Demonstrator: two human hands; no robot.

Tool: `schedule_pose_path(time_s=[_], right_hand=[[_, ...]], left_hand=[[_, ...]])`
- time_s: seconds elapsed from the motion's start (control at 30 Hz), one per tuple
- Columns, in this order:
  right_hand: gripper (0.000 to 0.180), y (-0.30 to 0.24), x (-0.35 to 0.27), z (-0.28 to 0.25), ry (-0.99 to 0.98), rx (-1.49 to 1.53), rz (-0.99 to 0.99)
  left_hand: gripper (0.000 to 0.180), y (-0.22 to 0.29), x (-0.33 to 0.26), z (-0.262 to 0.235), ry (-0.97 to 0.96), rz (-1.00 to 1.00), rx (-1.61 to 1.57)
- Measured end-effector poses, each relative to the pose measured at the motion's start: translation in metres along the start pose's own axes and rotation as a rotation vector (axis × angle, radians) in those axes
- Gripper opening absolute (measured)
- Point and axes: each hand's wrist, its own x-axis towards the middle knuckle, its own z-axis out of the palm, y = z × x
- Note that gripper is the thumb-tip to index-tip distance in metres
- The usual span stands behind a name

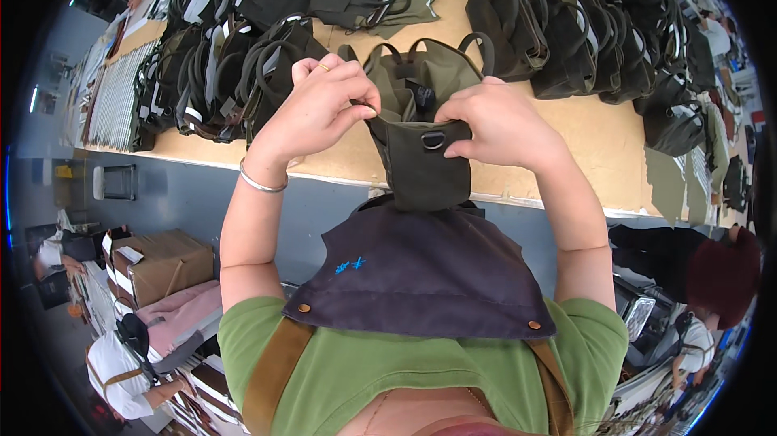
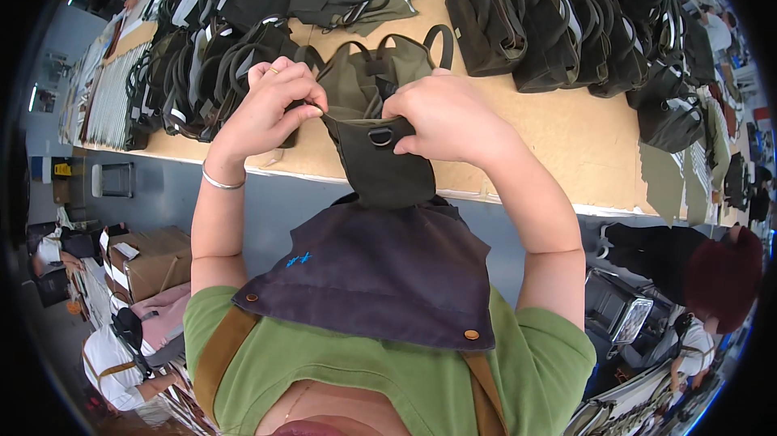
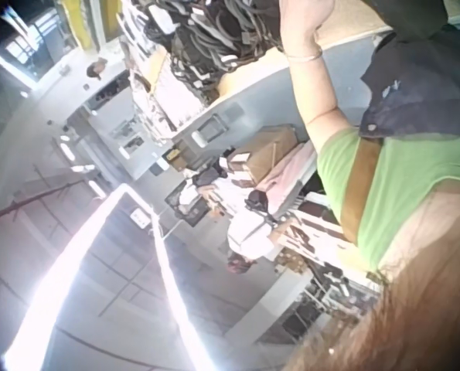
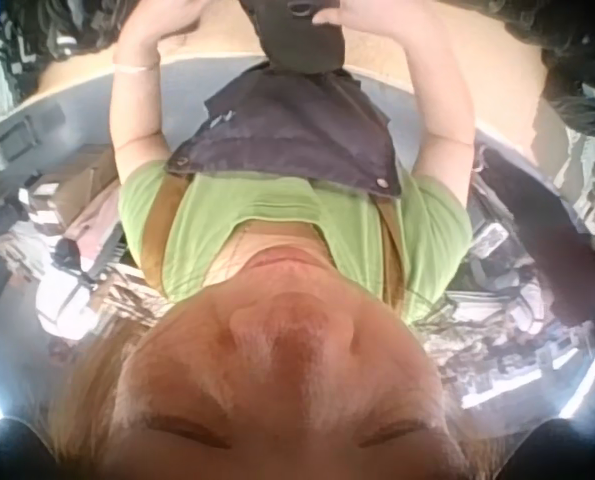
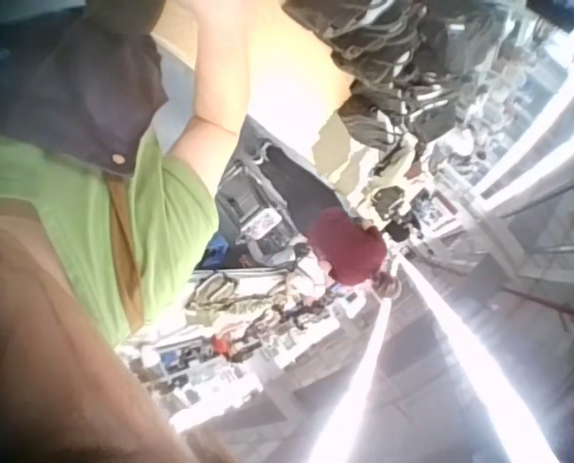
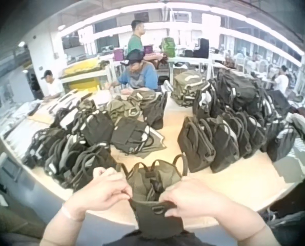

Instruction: The person is assembling small green canvas bags on a wooden table. They repeatedly open the bags, insert white paper stuffing to maintain shape, and zip the bags closed. The person handles the bags one at a time, placing finished units aside.

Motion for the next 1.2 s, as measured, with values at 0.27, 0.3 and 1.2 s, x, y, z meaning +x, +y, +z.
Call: schedule_pose_path(time_s=[0.27,0.3,1.2], right_hand=[[0.025,0.010,0.010,-0.005,-0.077,0.081,-0.006],[0.024,0.015,0.008,-0.006,-0.074,0.137,-0.003],[0.007,0.015,0.000,0.025,0.148,0.298,-0.140]], left_hand=[[0.031,0.034,0.004,0.046,0.072,0.065,-0.169],[0.027,0.030,0.006,0.046,0.087,0.068,-0.239],[0.006,0.036,0.003,0.062,0.226,0.054,-0.462]])
